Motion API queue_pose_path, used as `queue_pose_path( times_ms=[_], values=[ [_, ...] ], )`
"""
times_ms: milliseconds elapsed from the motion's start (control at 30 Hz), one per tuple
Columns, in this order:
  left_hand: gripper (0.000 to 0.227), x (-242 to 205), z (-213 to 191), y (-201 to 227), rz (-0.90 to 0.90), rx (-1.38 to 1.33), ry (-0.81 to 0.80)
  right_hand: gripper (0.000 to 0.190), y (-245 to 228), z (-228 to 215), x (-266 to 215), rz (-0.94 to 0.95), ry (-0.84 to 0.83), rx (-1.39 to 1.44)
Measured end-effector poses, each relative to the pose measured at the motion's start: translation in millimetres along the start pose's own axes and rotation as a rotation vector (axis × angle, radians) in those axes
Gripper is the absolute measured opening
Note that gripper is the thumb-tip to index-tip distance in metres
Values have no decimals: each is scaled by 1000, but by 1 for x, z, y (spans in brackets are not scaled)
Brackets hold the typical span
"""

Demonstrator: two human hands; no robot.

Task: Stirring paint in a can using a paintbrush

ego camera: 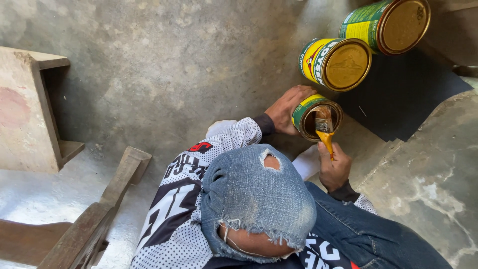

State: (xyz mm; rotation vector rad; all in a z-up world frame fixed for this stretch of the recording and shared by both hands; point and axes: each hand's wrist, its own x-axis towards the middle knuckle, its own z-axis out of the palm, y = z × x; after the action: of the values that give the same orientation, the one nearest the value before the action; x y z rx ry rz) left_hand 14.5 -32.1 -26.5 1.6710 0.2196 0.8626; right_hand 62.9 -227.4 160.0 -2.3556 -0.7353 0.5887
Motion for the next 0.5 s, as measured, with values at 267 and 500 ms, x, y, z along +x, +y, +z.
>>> queue_pose_path(
  times_ms=[267, 500],
  values=[
    [121, 0, 3, -1, 14, -13, 8, 45, 2, 4, -1, 11, 16, 50],
    [123, -3, 3, -5, 7, -4, 7, 44, 2, 10, -3, -3, 51, 80]
  ],
)
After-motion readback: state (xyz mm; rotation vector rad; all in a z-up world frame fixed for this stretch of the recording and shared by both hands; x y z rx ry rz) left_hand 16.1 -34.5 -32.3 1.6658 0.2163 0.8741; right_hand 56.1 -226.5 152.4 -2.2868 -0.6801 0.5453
